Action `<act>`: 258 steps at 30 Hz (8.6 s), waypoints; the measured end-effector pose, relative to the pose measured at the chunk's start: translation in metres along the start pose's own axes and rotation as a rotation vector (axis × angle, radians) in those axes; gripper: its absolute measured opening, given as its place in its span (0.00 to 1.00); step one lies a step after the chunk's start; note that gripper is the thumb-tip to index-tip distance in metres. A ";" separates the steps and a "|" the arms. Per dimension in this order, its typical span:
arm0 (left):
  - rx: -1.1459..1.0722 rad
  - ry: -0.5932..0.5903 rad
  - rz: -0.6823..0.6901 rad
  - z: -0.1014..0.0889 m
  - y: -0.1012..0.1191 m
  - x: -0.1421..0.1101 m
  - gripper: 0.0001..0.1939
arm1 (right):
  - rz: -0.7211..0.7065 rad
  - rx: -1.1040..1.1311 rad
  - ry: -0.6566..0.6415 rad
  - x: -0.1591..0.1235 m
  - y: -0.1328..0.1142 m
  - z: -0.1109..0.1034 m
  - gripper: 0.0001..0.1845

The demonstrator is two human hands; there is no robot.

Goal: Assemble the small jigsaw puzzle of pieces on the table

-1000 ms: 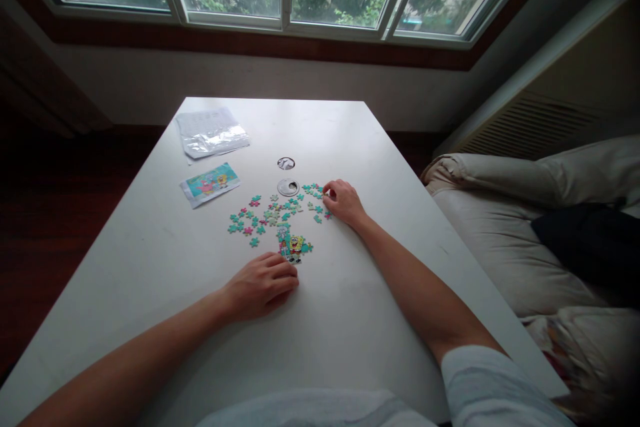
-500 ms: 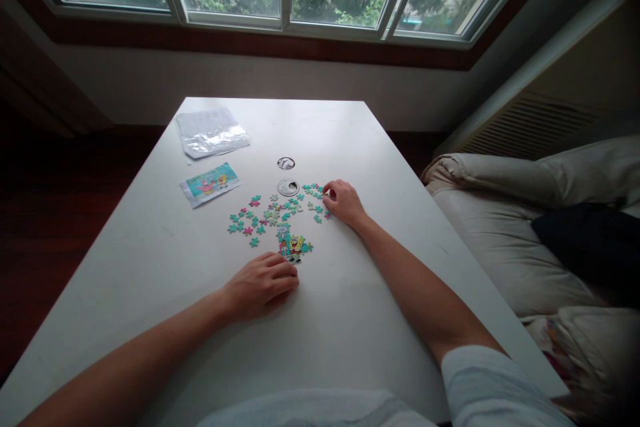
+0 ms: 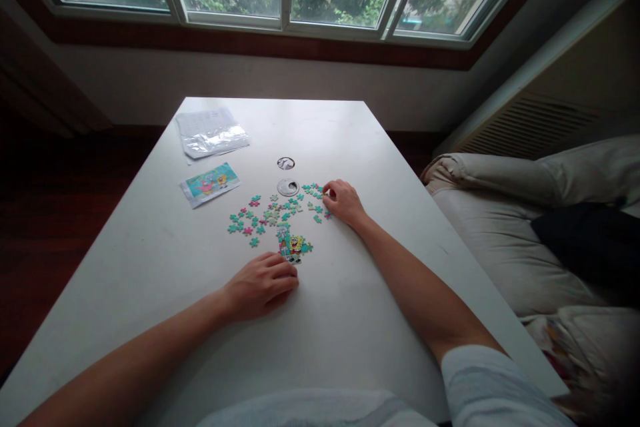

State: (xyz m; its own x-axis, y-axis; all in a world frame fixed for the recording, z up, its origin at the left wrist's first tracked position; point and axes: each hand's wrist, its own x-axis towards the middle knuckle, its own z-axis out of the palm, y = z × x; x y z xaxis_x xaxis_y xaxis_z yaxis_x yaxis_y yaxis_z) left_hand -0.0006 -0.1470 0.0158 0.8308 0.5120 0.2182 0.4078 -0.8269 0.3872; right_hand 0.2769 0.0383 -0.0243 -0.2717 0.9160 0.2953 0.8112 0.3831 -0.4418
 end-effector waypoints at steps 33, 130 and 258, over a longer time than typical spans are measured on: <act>0.010 0.031 0.004 0.000 0.001 0.001 0.09 | 0.007 0.027 0.030 -0.001 0.000 0.001 0.05; 0.372 0.405 -0.539 -0.018 -0.052 -0.017 0.11 | 0.095 0.164 0.153 0.000 0.007 0.002 0.09; 0.163 0.113 -0.222 -0.002 -0.020 -0.004 0.13 | 0.011 0.743 -0.345 -0.033 -0.081 0.004 0.11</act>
State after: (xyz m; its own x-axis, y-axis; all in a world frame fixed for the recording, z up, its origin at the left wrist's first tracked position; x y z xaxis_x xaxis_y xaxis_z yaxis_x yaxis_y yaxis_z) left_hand -0.0126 -0.1320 0.0093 0.6708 0.6997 0.2459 0.6381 -0.7135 0.2893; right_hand 0.2178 -0.0225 -0.0017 -0.5077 0.8591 0.0640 0.2932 0.2422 -0.9249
